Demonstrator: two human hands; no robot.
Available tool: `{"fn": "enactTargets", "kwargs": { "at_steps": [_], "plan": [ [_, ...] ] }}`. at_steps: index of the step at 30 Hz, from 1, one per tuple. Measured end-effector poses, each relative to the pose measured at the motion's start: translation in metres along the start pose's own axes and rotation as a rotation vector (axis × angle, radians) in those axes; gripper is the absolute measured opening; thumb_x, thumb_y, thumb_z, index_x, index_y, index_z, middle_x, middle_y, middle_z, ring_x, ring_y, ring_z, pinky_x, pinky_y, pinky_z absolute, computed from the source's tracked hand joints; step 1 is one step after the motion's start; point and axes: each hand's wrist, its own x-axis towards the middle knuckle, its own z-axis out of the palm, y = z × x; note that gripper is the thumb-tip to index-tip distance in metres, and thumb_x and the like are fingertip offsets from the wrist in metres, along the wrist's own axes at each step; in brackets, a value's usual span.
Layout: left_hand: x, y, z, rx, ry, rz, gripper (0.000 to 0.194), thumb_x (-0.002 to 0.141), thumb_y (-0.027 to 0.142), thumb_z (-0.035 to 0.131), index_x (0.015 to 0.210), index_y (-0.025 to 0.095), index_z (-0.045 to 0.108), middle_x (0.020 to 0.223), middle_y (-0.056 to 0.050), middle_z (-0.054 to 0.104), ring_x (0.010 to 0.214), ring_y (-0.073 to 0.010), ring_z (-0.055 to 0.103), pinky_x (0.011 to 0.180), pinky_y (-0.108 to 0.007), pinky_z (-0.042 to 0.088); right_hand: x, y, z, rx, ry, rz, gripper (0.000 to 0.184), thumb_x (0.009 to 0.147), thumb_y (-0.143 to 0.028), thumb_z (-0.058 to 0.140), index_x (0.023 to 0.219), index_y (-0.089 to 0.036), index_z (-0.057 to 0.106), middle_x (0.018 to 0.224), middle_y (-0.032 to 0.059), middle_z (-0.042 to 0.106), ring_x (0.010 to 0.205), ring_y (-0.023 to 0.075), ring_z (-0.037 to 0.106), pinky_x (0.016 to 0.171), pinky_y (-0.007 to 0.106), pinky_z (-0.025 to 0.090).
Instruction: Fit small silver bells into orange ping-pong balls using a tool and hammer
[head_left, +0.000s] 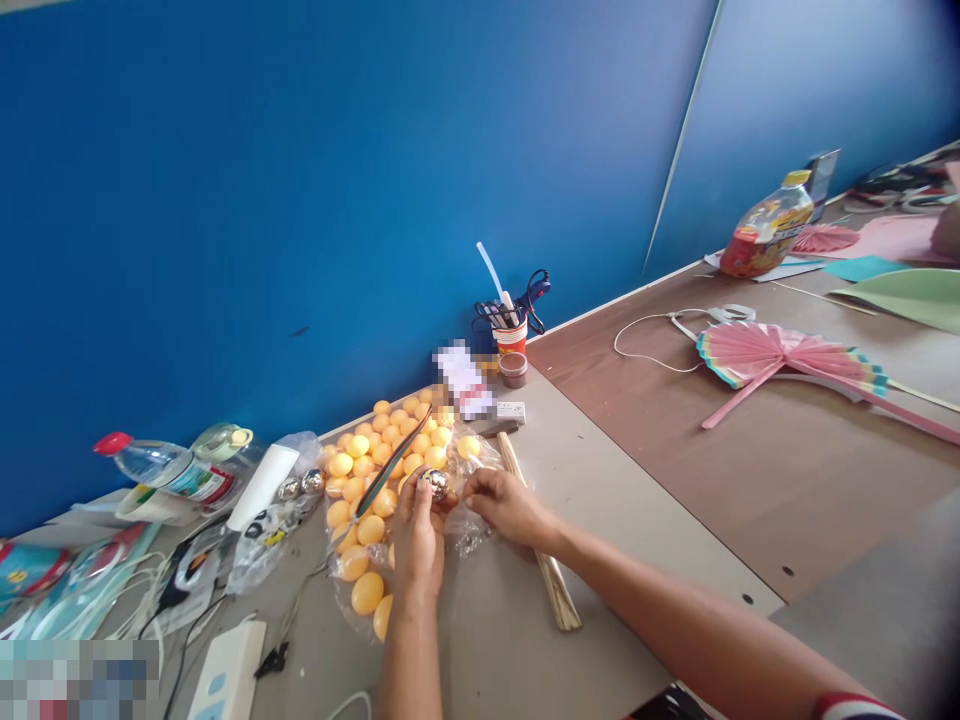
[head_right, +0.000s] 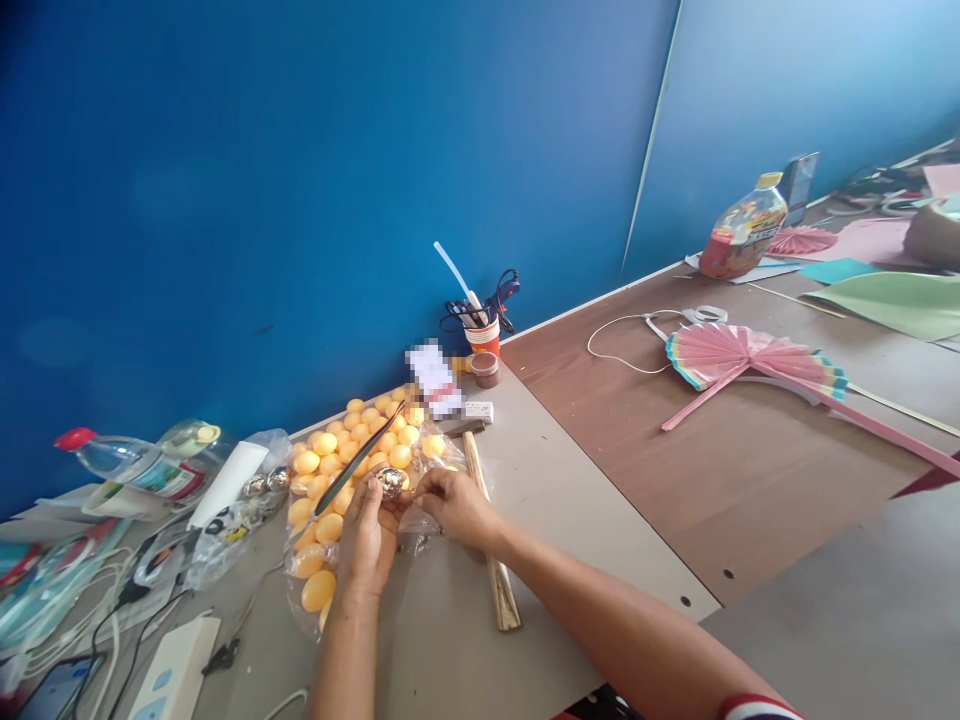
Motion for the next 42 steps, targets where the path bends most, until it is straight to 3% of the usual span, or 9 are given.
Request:
{"fn": "enactTargets", "kwargs": {
  "at_steps": [4,7,9,16,23,28,38,42],
  "plan": [
    [0.001,0.001,-0.001,-0.073,0.003,-0.019,0.041,0.072,0.048,0.085,0.098,0.021,0.07,0.082,0.0,0.07,0.065,-0.0142,0.063,0.067,-0.03,0.054,-0.008,0.002,0.006,-0.615,-0.135,-0.182,0.017,0.084,-0.008,0.057,0.091,-0.017,0.069,0.098,0.0078,0.07,0.082,0.0186,0.063,0.073,0.028,0.044],
    [0.0,0.001,0.0,-0.09,0.007,-0.025,0.037,0.073,0.046,0.085,0.094,0.02,0.07,0.081,0.001,0.07,0.064,-0.0123,0.063,0.065,-0.027,0.052,-0.012,-0.002,0.008,-0.954,-0.274,-0.19,0.017,0.088,-0.013,0.058,0.098,-0.016,0.071,0.103,0.0112,0.07,0.082,0.0212,0.065,0.071,0.031,0.043],
    [0.0,0.001,0.0,-0.092,0.005,-0.026,0.035,0.073,0.046,0.085,0.09,0.019,0.069,0.081,0.001,0.07,0.064,-0.0117,0.063,0.066,-0.027,0.052,-0.013,-0.005,0.008,-1.04,-0.305,-0.191,0.019,0.089,-0.012,0.057,0.101,-0.016,0.071,0.104,0.0118,0.071,0.081,0.0216,0.065,0.069,0.031,0.042],
    [-0.001,0.001,-0.001,-0.09,0.002,-0.045,0.038,0.071,0.046,0.086,0.093,0.019,0.069,0.082,0.001,0.071,0.065,-0.0124,0.064,0.066,-0.028,0.054,-0.013,-0.005,0.007,-1.011,-0.243,-0.197,0.023,0.089,-0.012,0.056,0.108,-0.015,0.068,0.102,0.0111,0.072,0.077,0.0201,0.064,0.066,0.03,0.041],
    [0.001,0.001,0.003,-0.108,0.03,-0.04,0.042,0.063,0.047,0.09,0.086,0.018,0.068,0.079,0.0,0.071,0.063,-0.012,0.064,0.064,-0.026,0.053,-0.011,0.004,0.009,-1.05,-0.301,-0.331,0.017,0.09,-0.014,0.057,0.096,-0.018,0.072,0.102,0.0093,0.071,0.079,0.0187,0.062,0.07,0.03,0.043],
    [0.0,0.002,0.004,-0.126,0.027,-0.054,0.05,0.061,0.047,0.091,0.096,0.019,0.07,0.08,-0.001,0.072,0.065,-0.014,0.066,0.067,-0.029,0.055,-0.011,0.003,0.008,-1.052,-0.333,-0.366,0.017,0.09,-0.014,0.058,0.094,-0.017,0.074,0.098,0.0081,0.071,0.077,0.0173,0.061,0.073,0.03,0.044],
    [0.0,0.003,0.003,-0.13,-0.015,-0.051,0.047,0.059,0.034,0.094,0.097,0.021,0.07,0.084,0.001,0.071,0.066,-0.0117,0.066,0.067,-0.025,0.054,-0.011,-0.001,0.01,-1.075,-0.37,-0.348,0.016,0.09,-0.014,0.058,0.09,-0.014,0.074,0.096,0.0103,0.07,0.078,0.0192,0.061,0.074,0.031,0.043],
    [0.0,0.004,0.001,-0.132,-0.036,-0.058,0.045,0.062,0.036,0.092,0.099,0.02,0.072,0.08,0.001,0.07,0.066,-0.0112,0.066,0.069,-0.025,0.054,-0.011,0.0,0.007,-0.937,-0.278,-0.308,0.016,0.092,-0.014,0.054,0.089,-0.014,0.07,0.096,0.0099,0.069,0.074,0.0164,0.059,0.068,0.028,0.04]
  ]
}}
